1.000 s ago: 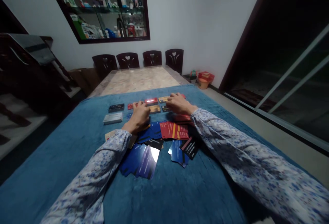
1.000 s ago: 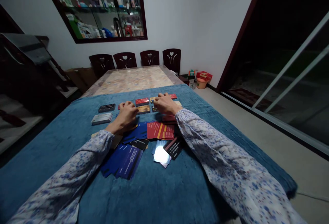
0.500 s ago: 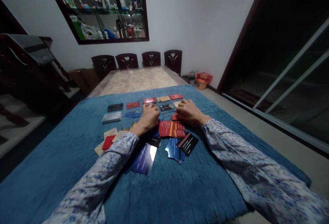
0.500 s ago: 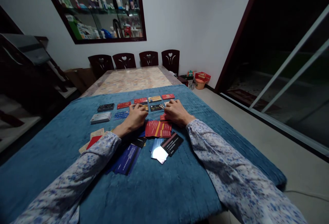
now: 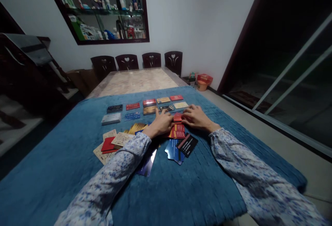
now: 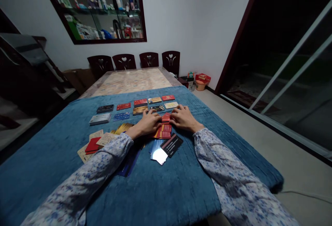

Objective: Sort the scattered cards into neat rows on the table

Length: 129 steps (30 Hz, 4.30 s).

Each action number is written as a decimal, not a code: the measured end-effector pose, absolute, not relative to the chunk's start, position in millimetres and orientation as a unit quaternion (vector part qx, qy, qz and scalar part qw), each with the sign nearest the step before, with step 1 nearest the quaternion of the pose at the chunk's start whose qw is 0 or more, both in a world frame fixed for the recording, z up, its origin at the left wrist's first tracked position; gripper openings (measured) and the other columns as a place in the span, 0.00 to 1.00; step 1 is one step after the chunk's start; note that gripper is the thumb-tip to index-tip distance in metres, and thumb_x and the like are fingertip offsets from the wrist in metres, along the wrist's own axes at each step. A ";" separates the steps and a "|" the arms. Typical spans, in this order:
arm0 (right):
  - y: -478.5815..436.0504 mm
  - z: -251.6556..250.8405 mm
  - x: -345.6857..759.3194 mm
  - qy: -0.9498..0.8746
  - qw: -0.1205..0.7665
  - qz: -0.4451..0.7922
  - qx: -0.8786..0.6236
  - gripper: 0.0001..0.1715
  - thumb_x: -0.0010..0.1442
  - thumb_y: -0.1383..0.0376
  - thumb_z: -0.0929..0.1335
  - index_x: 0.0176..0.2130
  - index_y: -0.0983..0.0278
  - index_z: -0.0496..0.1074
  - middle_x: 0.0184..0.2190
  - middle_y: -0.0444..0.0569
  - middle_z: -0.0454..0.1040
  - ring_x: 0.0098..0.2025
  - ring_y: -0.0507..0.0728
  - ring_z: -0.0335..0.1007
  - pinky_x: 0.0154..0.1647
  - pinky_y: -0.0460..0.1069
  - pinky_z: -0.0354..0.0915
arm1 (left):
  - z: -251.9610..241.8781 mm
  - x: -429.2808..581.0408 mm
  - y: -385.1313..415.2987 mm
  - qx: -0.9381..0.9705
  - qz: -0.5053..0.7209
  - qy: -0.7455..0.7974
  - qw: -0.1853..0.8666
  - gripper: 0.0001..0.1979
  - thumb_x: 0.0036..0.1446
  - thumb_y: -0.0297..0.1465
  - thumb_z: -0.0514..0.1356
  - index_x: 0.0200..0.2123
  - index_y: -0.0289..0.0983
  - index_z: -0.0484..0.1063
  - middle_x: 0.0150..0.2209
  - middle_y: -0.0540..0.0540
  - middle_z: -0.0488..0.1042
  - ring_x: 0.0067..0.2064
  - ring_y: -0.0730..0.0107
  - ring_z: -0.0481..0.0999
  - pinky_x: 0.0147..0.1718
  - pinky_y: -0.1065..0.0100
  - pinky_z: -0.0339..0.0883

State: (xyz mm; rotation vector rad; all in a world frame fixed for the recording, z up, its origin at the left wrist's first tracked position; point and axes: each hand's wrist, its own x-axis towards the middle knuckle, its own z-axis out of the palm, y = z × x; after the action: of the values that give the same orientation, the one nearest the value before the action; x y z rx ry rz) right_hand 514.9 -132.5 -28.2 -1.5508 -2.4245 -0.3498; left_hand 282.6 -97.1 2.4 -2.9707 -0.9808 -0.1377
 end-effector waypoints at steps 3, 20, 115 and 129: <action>-134.6 -29.2 517.2 -0.836 0.122 -0.101 -0.526 0.23 0.68 0.48 0.65 0.47 0.60 0.80 0.49 0.57 0.78 0.52 0.65 0.62 0.46 0.56 0.52 | -0.7 290.4 -96.5 -0.948 -0.038 -0.316 -0.006 0.12 0.67 0.34 0.56 0.46 0.37 0.77 0.54 0.37 0.77 0.65 0.43 0.62 0.61 0.31 0.52; -140.1 -22.3 516.8 -0.874 0.141 -0.078 -0.458 0.19 0.71 0.56 0.64 0.43 0.60 0.82 0.40 0.55 0.81 0.48 0.62 0.66 0.46 0.55 0.57 | -9.5 294.5 -92.6 -0.948 -0.064 -0.311 -0.031 0.11 0.66 0.33 0.56 0.44 0.38 0.77 0.52 0.38 0.78 0.63 0.45 0.63 0.57 0.43 0.60; -120.1 -17.7 478.9 -0.827 0.146 -0.211 -0.501 0.30 0.65 0.58 0.68 0.62 0.65 0.69 0.57 0.63 0.71 0.56 0.68 0.59 0.48 0.57 0.57 | 15.9 250.2 -90.3 -0.915 -0.094 -0.383 0.082 0.22 0.59 0.30 0.60 0.57 0.35 0.67 0.60 0.33 0.69 0.61 0.48 0.64 0.57 0.47 0.57; -77.2 9.6 424.7 -0.876 0.079 -0.126 -0.459 0.21 0.66 0.52 0.69 0.52 0.63 0.74 0.54 0.62 0.71 0.55 0.68 0.58 0.48 0.56 0.55 | 32.5 196.8 -75.9 -0.899 -0.045 -0.431 0.061 0.23 0.57 0.27 0.61 0.56 0.39 0.69 0.57 0.36 0.68 0.60 0.47 0.64 0.56 0.45 0.58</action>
State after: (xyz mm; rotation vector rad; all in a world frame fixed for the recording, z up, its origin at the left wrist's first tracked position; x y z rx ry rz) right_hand 424.7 -77.2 9.6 -1.3734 -2.6212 -0.3782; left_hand 196.8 -75.9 32.5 -2.7203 -1.3042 -0.1350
